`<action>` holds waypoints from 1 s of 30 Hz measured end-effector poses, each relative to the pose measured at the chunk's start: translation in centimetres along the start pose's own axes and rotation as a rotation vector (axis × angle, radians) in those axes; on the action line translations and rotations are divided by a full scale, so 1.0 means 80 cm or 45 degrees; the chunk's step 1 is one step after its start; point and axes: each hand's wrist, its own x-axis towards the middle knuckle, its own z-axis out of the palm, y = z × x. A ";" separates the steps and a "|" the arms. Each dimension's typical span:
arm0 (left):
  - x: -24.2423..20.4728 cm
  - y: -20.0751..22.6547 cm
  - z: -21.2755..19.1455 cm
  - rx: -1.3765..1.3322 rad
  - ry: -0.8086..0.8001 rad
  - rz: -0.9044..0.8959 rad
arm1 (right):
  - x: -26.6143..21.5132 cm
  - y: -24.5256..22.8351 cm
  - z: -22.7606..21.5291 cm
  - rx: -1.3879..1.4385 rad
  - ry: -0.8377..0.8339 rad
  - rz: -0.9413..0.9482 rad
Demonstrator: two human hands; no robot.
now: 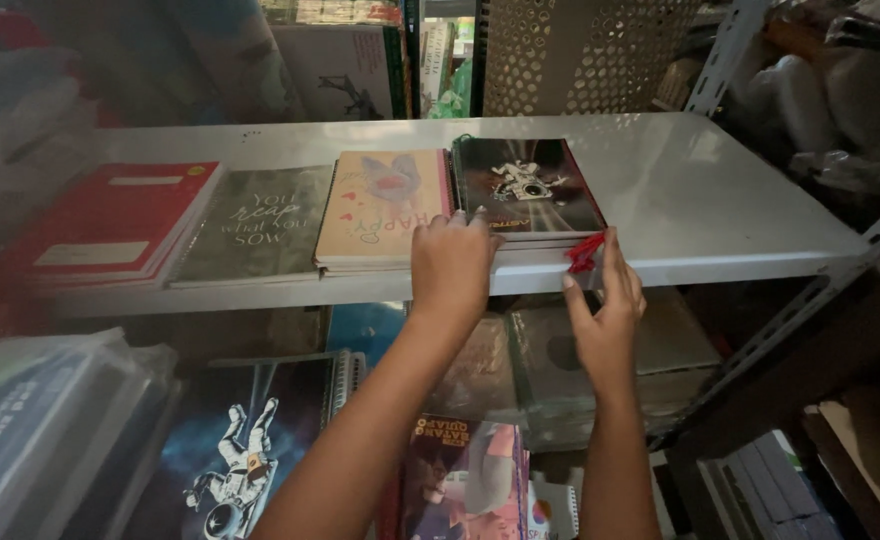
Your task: The person picks up notebooks from a pile on the floor and places them one by one onto a white shelf. The notebooks are stacked neatly in a row on the shelf.
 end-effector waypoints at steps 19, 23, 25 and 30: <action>0.007 -0.009 -0.025 -0.235 -0.029 -0.053 | 0.006 -0.004 -0.001 -0.077 -0.029 -0.006; 0.008 -0.012 -0.022 -0.212 -0.058 -0.042 | 0.005 0.002 0.001 -0.087 -0.040 -0.008; 0.007 -0.015 -0.013 -0.206 -0.019 -0.024 | 0.005 0.004 0.001 -0.082 -0.054 -0.013; 0.008 -0.014 -0.018 -0.176 -0.052 -0.020 | 0.003 0.002 -0.001 -0.082 -0.067 -0.002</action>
